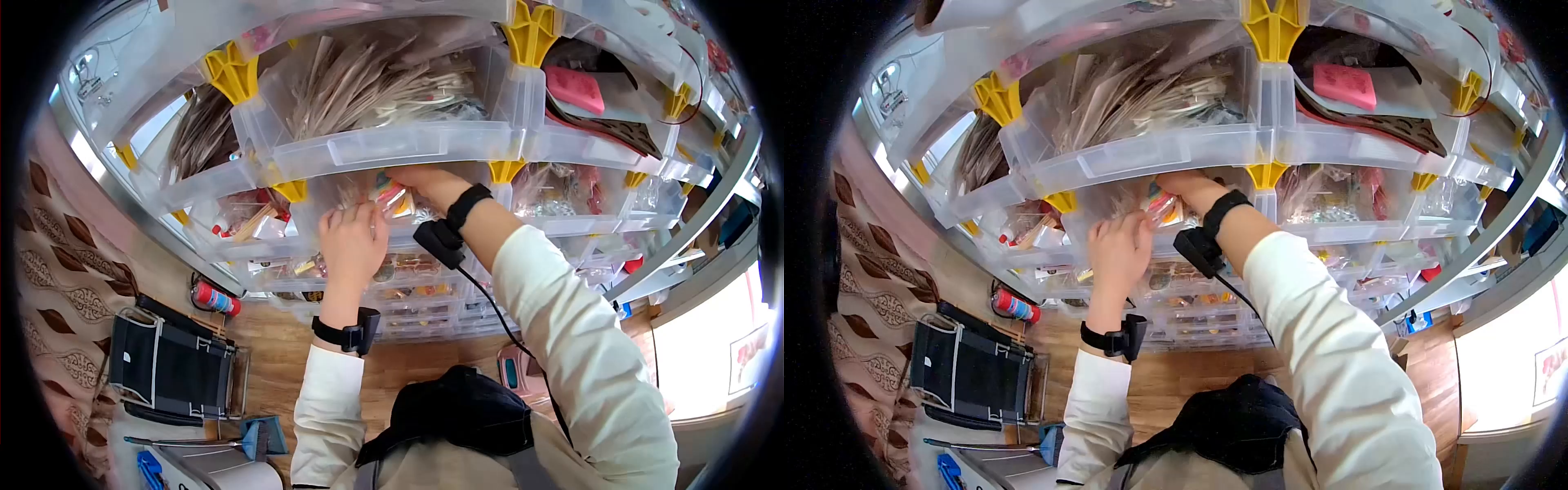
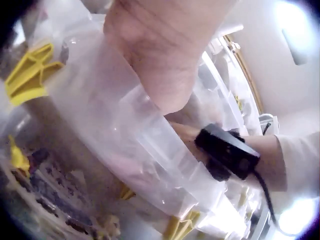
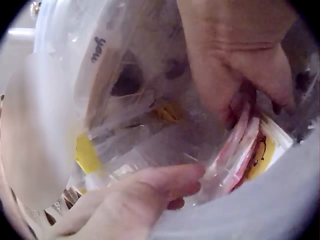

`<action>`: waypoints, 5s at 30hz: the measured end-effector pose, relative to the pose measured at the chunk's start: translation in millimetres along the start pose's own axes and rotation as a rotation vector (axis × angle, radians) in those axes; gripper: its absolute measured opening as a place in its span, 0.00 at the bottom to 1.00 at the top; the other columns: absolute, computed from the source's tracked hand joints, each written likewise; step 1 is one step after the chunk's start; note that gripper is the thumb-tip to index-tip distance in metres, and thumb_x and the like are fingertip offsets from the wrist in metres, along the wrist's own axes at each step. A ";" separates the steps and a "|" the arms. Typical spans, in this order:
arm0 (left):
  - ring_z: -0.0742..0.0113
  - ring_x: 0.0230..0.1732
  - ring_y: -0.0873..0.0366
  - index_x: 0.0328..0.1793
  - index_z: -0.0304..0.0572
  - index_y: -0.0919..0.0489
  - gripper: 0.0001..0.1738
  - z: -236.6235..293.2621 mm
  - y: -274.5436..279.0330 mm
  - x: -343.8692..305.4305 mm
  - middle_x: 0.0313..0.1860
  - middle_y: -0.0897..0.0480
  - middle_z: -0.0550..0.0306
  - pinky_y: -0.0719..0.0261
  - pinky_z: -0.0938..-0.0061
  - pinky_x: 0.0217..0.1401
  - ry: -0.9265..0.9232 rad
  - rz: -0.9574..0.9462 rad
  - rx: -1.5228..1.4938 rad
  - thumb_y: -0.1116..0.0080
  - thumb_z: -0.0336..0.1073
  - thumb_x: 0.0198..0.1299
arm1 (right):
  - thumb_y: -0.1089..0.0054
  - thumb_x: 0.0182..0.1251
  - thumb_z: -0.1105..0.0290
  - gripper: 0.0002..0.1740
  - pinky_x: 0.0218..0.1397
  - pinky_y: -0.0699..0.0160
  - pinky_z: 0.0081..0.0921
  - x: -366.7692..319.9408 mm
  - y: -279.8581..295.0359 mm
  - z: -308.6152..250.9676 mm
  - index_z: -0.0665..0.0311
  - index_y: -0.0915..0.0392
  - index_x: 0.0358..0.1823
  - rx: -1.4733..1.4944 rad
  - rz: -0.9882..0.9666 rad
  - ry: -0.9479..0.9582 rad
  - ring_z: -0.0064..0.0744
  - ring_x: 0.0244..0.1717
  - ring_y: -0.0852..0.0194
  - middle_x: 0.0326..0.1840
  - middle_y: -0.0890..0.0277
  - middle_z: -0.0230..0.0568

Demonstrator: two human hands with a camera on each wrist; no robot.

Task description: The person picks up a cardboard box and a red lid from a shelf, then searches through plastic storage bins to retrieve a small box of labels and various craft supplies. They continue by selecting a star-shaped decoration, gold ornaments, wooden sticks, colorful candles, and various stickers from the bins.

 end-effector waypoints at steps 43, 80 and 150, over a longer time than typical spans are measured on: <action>0.61 0.54 0.30 0.59 0.37 0.32 0.23 -35.9 -10.3 -5.5 0.51 0.24 0.48 0.38 0.67 0.60 0.393 0.054 -0.913 0.62 0.43 0.63 | 0.54 0.61 0.77 0.12 0.36 0.18 0.38 -109.0 16.0 -19.4 0.79 0.34 0.43 1.142 0.240 -0.058 0.42 0.36 0.23 0.39 0.28 0.53; 0.76 0.20 0.26 0.27 0.38 0.29 0.10 31.1 9.9 9.4 0.18 0.24 0.62 0.31 0.81 0.20 0.273 -0.191 -0.149 0.48 0.34 0.61 | 0.42 0.56 0.76 0.29 0.52 0.33 0.21 -226.3 46.5 -13.7 0.70 0.42 0.59 0.155 0.198 0.208 0.22 0.48 0.33 0.48 0.30 0.39; 0.67 0.24 0.23 0.68 0.43 0.58 0.30 216.3 -112.4 40.7 0.37 0.21 0.40 0.20 0.70 0.34 0.533 -0.436 -1.657 0.63 0.27 0.62 | 0.58 0.65 0.61 0.18 0.49 0.28 0.33 -130.7 221.7 -19.4 0.60 0.31 0.53 0.211 0.160 0.162 0.31 0.49 0.30 0.50 0.28 0.41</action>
Point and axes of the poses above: each hand's wrist, its own x-axis towards the middle knuckle, its own y-axis out of the back of the hand, z = x × y, the point moved 9 cm from there along x, towards the middle knuckle
